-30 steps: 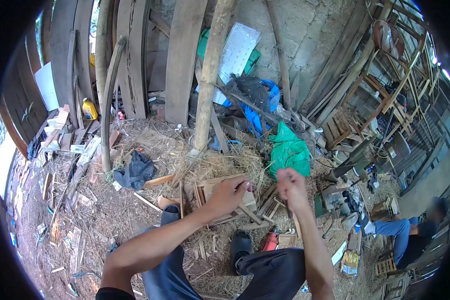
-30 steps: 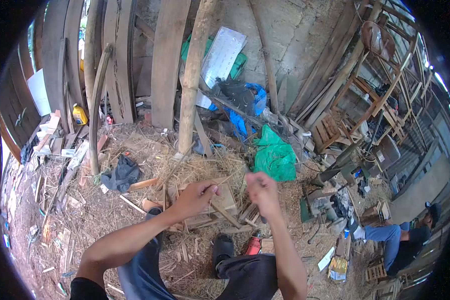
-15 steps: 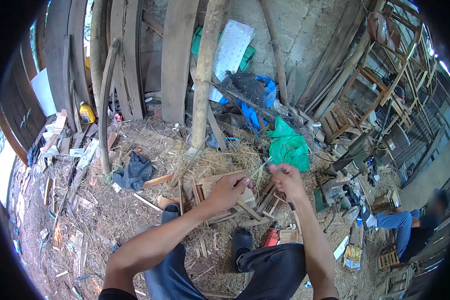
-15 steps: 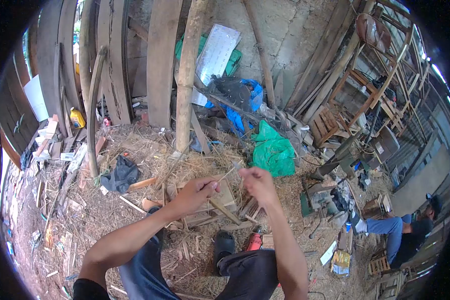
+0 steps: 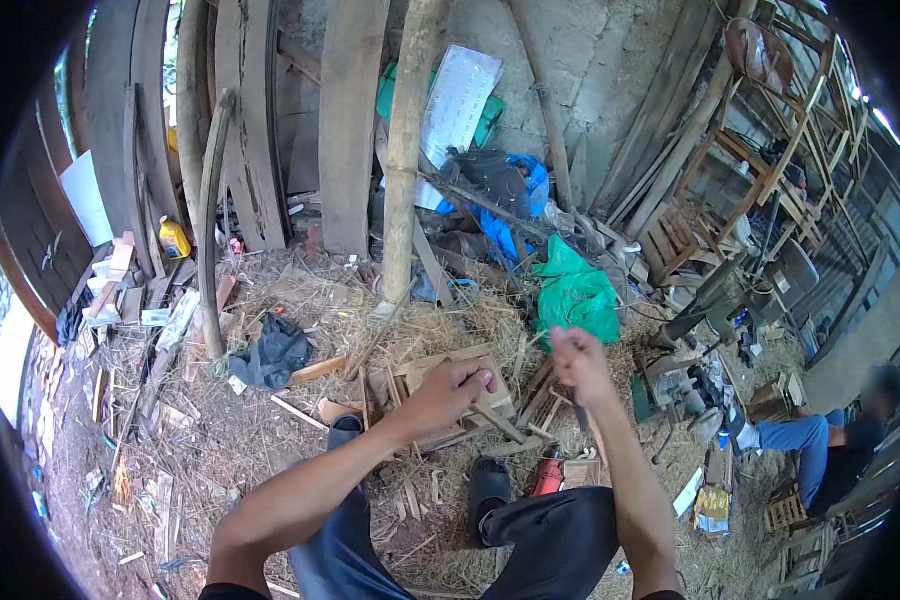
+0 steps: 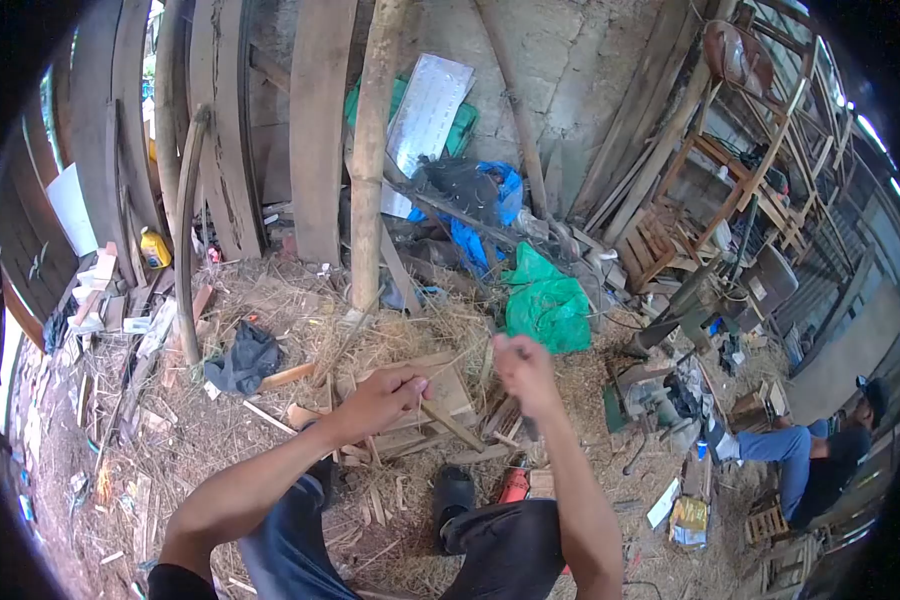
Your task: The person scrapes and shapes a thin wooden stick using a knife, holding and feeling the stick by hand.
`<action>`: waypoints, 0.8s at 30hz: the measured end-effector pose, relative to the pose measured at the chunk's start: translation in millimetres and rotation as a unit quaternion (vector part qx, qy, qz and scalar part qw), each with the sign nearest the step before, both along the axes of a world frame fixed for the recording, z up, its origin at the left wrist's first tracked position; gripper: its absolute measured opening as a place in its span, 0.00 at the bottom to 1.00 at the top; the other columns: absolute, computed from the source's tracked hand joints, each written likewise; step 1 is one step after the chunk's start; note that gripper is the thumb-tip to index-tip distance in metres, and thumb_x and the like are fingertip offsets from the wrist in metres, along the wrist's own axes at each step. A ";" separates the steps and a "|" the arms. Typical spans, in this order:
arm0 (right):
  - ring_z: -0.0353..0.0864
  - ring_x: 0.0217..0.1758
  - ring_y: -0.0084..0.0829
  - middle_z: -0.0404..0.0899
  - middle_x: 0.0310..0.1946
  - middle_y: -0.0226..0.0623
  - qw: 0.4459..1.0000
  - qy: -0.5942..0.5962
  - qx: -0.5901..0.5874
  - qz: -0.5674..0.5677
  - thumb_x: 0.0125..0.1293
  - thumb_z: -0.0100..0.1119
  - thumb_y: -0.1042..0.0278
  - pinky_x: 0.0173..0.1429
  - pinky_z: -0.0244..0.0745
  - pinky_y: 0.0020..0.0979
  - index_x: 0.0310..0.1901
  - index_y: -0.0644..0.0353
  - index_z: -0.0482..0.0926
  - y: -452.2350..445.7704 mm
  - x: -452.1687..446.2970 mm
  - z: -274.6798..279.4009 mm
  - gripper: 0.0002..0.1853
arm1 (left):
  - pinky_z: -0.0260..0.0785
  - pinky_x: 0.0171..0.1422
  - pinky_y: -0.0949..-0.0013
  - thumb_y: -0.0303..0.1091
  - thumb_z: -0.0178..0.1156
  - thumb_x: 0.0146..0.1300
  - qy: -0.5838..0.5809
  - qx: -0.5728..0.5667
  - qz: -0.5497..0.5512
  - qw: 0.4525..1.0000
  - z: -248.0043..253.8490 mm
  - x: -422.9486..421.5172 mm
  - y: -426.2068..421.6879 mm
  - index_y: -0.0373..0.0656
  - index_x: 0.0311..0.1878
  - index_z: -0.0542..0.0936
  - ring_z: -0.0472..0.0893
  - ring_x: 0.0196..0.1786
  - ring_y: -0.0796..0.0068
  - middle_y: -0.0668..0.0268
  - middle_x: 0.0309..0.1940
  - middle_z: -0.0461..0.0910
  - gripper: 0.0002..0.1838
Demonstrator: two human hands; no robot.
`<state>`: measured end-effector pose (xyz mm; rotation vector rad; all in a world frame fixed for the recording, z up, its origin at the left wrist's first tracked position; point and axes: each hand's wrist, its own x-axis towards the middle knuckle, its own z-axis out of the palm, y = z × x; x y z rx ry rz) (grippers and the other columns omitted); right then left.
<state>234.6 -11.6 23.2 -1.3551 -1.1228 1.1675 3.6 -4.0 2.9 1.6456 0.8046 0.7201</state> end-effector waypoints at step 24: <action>0.62 0.17 0.13 0.69 0.15 0.24 0.990 -0.069 0.012 -0.119 0.62 0.61 0.55 0.19 0.54 0.21 0.28 0.59 0.74 7.4 35.9 -1.0 0.16 | 0.61 0.33 0.71 0.36 0.46 0.69 0.041 0.106 0.085 0.990 4.6 2.9 -6.3 0.39 0.37 0.74 0.66 0.26 0.80 0.66 0.23 0.68 0.12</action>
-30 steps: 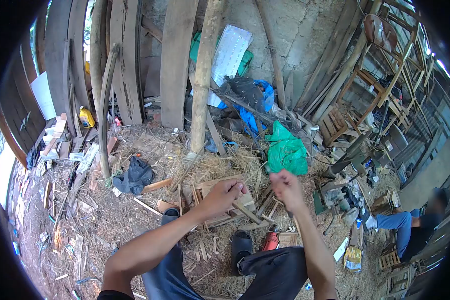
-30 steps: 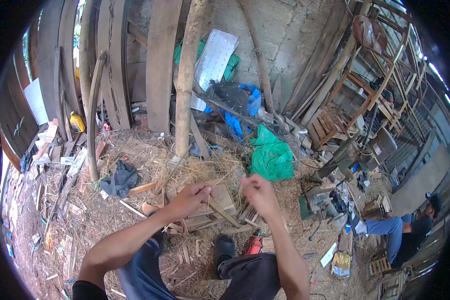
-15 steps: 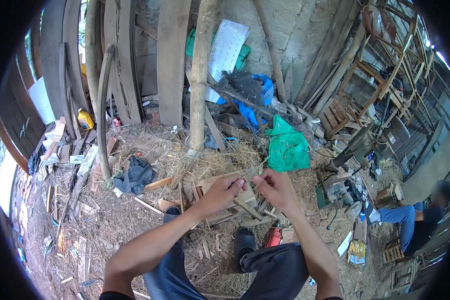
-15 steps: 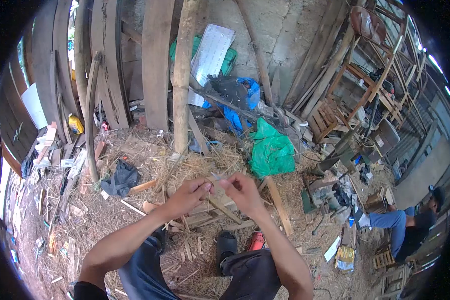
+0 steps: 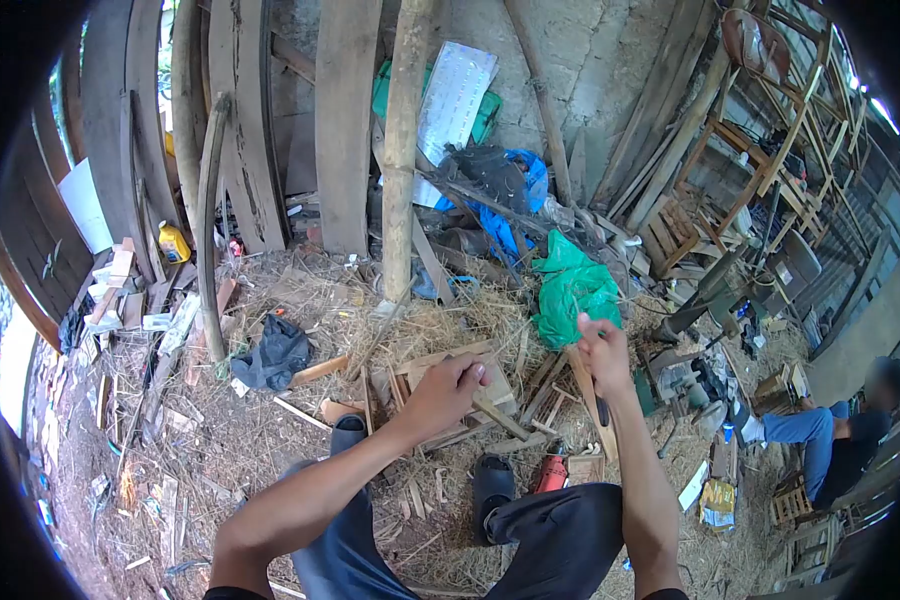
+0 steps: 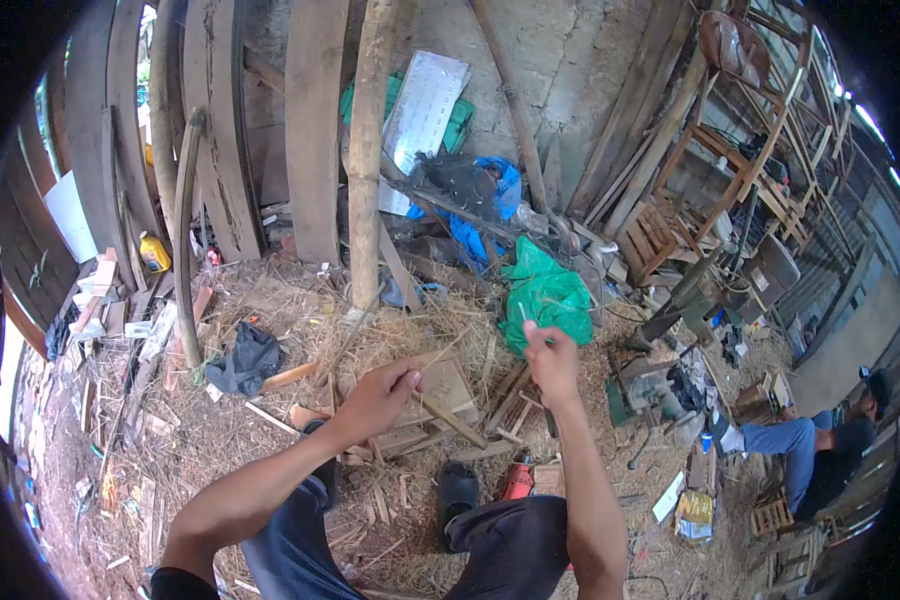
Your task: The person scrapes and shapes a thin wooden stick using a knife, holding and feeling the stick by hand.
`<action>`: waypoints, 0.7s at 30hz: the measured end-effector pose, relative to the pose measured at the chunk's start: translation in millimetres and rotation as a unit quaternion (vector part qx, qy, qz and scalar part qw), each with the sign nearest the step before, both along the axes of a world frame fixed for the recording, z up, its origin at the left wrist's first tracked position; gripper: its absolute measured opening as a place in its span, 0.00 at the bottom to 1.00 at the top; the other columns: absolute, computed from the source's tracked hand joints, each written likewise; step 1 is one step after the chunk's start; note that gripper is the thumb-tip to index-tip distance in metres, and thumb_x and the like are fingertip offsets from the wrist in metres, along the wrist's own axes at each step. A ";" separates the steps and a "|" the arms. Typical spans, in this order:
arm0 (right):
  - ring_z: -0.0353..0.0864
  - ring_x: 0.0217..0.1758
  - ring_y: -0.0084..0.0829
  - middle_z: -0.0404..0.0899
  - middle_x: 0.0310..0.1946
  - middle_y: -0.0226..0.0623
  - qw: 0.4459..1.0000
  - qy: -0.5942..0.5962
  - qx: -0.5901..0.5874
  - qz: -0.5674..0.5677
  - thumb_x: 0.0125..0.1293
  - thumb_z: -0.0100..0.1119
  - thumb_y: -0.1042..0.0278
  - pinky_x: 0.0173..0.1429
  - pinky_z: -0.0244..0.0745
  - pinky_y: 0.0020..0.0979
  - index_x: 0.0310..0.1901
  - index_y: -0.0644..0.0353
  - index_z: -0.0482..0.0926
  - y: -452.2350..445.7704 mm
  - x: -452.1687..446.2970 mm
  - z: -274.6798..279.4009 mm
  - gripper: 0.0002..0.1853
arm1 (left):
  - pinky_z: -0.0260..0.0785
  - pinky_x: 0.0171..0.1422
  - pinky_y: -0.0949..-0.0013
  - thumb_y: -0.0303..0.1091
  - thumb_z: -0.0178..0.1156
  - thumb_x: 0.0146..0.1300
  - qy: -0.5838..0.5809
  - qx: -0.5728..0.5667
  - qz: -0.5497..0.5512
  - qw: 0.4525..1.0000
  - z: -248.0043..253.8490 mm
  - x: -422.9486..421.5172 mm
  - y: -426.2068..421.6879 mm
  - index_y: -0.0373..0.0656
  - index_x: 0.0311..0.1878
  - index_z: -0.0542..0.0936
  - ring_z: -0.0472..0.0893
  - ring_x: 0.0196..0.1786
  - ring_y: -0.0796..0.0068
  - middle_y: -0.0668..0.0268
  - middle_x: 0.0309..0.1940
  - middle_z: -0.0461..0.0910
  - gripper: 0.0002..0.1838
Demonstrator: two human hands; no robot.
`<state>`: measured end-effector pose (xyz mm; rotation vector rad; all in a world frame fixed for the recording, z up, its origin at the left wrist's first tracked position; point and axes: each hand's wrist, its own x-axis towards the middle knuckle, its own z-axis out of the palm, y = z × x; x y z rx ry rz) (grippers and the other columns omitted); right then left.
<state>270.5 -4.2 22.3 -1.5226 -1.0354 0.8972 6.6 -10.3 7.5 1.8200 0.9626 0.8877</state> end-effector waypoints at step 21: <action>0.65 0.23 0.13 0.71 0.20 0.24 0.971 -0.020 0.065 0.230 0.62 0.62 0.62 0.26 0.60 0.20 0.32 0.62 0.70 1.8 -46.8 -10.5 0.13 | 0.43 0.19 0.80 0.37 0.42 0.72 -0.189 -0.267 -0.120 0.937 11.5 4.7 6.6 0.42 0.41 0.68 0.52 0.17 0.89 0.77 0.20 0.56 0.10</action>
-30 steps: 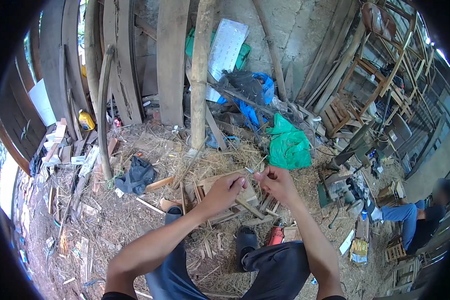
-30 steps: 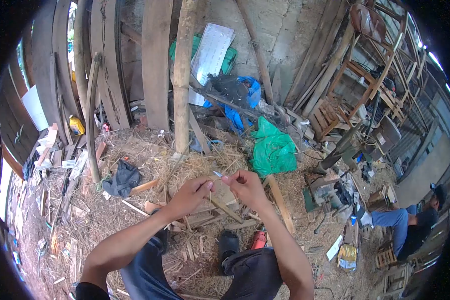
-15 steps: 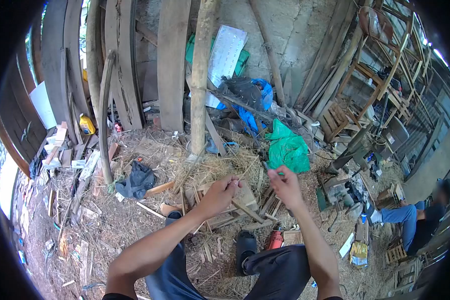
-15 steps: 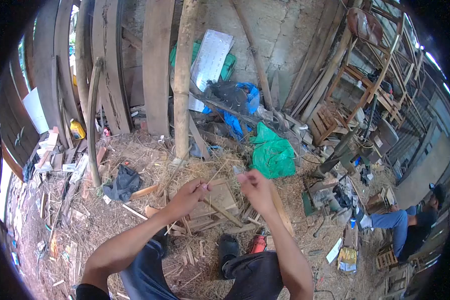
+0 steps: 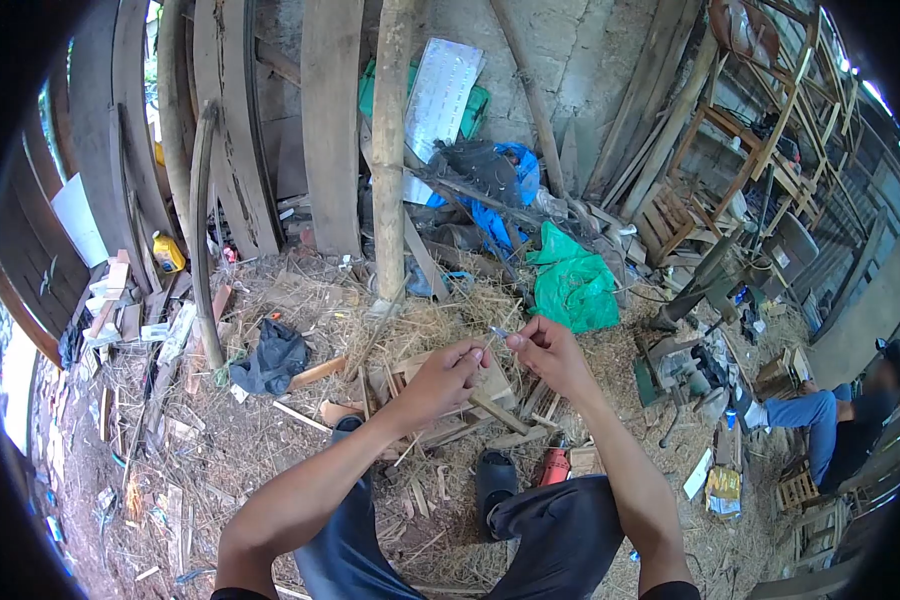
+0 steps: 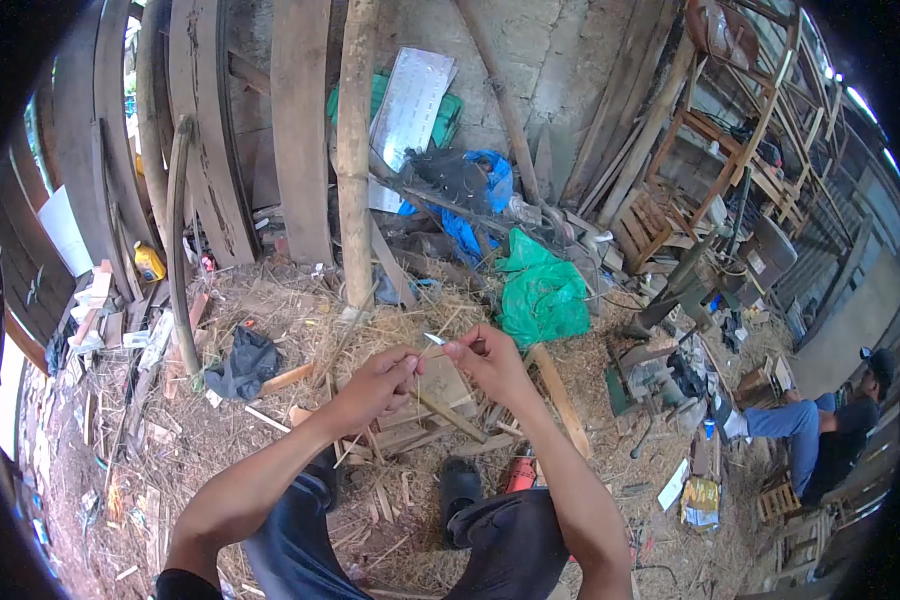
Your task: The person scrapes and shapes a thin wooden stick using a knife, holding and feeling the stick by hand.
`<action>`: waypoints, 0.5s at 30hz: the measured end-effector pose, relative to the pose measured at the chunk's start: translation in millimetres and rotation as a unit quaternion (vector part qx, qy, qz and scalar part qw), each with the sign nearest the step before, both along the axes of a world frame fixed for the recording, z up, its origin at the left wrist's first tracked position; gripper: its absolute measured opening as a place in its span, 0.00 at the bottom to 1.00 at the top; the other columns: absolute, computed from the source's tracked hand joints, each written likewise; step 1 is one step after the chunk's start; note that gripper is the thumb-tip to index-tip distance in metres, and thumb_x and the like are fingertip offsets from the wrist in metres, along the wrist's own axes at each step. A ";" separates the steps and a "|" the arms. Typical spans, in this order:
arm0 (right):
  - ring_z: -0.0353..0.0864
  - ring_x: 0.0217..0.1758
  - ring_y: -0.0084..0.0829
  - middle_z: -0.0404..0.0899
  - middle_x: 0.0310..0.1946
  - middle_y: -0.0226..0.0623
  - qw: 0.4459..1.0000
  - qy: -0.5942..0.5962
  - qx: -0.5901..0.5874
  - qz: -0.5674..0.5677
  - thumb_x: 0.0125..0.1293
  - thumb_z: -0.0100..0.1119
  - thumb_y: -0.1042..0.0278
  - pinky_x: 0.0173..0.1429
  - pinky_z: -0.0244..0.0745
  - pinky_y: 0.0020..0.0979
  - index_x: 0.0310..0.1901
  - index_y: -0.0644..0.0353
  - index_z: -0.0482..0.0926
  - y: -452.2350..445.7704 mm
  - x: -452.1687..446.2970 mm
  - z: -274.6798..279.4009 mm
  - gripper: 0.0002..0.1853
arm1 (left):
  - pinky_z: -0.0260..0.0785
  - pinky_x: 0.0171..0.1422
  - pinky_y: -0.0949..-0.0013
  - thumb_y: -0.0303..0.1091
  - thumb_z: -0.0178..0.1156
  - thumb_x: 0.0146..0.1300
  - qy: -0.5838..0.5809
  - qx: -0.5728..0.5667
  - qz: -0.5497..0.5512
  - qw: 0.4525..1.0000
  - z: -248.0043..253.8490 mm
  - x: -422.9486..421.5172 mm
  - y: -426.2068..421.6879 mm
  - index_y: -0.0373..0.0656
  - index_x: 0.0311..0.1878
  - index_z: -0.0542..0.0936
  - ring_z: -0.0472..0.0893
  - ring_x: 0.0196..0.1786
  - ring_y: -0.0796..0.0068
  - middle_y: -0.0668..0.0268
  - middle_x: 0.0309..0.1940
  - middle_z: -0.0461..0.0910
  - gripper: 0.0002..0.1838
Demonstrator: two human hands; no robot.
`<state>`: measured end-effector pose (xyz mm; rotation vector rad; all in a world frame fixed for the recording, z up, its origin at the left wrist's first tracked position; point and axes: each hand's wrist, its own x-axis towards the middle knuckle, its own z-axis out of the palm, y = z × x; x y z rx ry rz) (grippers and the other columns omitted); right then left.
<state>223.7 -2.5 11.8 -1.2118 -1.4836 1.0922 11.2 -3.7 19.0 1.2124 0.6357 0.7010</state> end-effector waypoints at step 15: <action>0.65 0.25 0.12 0.70 0.20 0.22 0.999 -0.018 0.029 -0.041 0.63 0.61 0.69 0.27 0.60 0.20 0.29 0.62 0.72 -7.0 -0.8 7.6 0.09 | 0.47 0.21 0.79 0.36 0.41 0.72 -0.019 -0.022 -0.018 0.999 -4.0 -0.6 -4.7 0.42 0.41 0.68 0.55 0.19 0.88 0.76 0.20 0.56 0.09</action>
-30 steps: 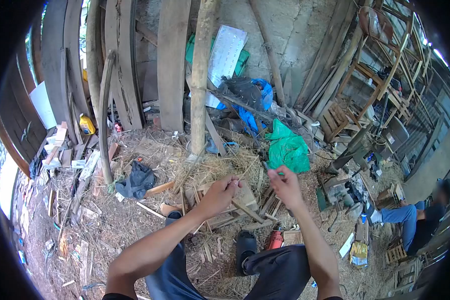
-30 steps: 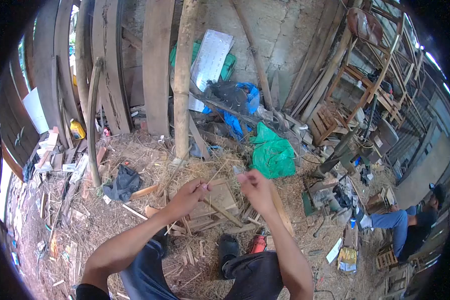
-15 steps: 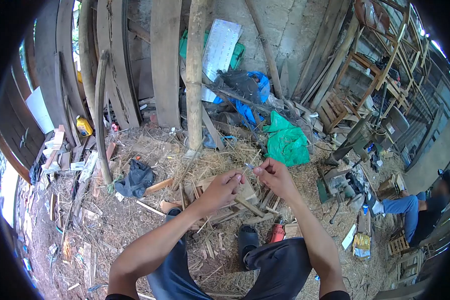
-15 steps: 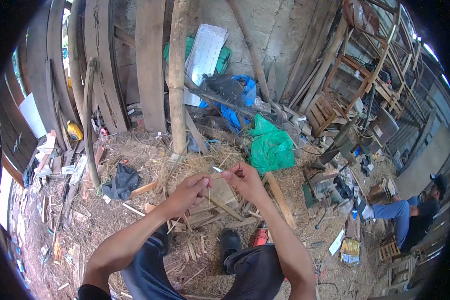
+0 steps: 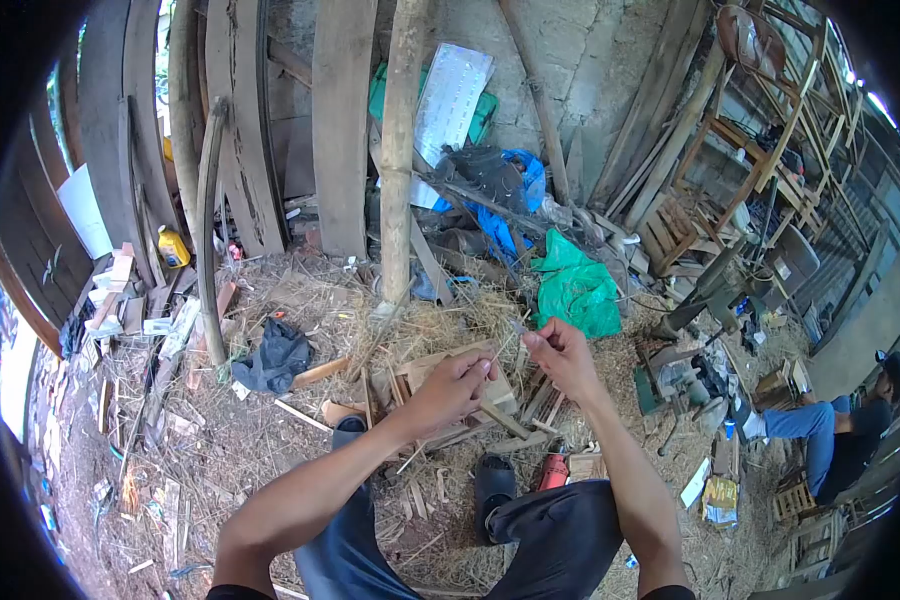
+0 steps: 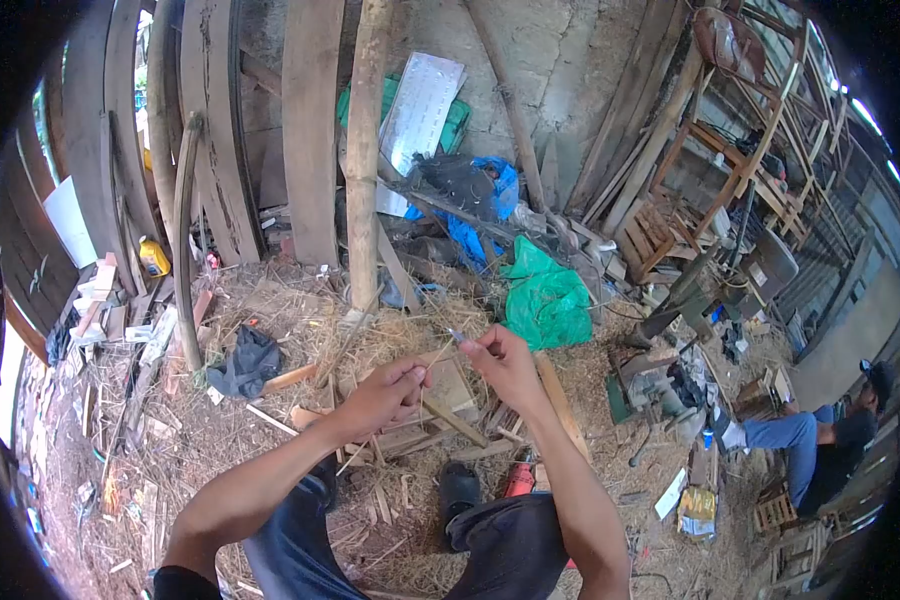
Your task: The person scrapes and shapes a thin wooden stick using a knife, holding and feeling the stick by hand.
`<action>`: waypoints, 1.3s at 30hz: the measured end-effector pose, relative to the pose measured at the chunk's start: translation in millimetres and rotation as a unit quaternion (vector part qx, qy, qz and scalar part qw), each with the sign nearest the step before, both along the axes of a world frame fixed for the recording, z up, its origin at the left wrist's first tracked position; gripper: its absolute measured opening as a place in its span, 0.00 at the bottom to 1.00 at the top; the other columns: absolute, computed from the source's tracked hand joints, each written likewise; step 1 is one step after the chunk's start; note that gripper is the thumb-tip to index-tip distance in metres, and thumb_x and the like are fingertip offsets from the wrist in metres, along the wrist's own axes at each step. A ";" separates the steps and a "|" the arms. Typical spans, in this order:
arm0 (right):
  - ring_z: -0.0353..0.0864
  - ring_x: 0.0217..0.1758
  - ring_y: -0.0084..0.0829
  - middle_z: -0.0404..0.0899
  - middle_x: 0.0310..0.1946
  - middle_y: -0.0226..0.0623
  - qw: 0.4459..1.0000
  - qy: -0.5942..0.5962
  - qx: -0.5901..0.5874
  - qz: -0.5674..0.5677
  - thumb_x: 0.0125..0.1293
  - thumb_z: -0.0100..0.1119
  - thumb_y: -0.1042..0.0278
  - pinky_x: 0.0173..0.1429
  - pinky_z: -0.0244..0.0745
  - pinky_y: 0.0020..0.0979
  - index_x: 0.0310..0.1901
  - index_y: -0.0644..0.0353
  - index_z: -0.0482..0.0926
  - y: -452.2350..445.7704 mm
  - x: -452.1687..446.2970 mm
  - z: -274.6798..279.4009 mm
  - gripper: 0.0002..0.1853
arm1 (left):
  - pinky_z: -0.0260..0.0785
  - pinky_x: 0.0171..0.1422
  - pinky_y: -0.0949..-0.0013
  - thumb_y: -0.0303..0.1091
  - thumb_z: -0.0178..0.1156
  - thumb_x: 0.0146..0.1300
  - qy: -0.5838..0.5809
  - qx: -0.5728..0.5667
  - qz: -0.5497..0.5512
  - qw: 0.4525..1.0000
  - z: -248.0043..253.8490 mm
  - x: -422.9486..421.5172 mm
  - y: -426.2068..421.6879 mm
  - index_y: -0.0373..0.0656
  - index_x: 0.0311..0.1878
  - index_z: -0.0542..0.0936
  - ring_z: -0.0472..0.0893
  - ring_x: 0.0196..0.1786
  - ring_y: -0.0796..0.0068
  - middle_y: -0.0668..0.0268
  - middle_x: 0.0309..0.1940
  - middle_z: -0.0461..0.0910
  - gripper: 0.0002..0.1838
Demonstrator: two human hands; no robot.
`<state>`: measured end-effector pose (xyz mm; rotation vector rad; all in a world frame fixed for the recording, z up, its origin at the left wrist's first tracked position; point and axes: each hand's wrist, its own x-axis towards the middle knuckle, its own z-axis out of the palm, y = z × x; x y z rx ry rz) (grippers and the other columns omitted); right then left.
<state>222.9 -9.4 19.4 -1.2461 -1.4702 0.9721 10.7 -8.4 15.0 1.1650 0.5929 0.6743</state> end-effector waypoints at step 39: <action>0.56 0.14 0.13 0.65 0.13 0.21 0.993 -0.054 0.068 -0.084 0.67 0.55 0.61 0.19 0.51 0.19 0.41 0.57 0.69 -6.3 9.4 6.3 0.10 | 0.43 0.19 0.79 0.38 0.39 0.74 0.016 -0.023 0.001 1.000 -4.9 1.0 2.8 0.42 0.41 0.67 0.51 0.16 0.87 0.76 0.18 0.55 0.11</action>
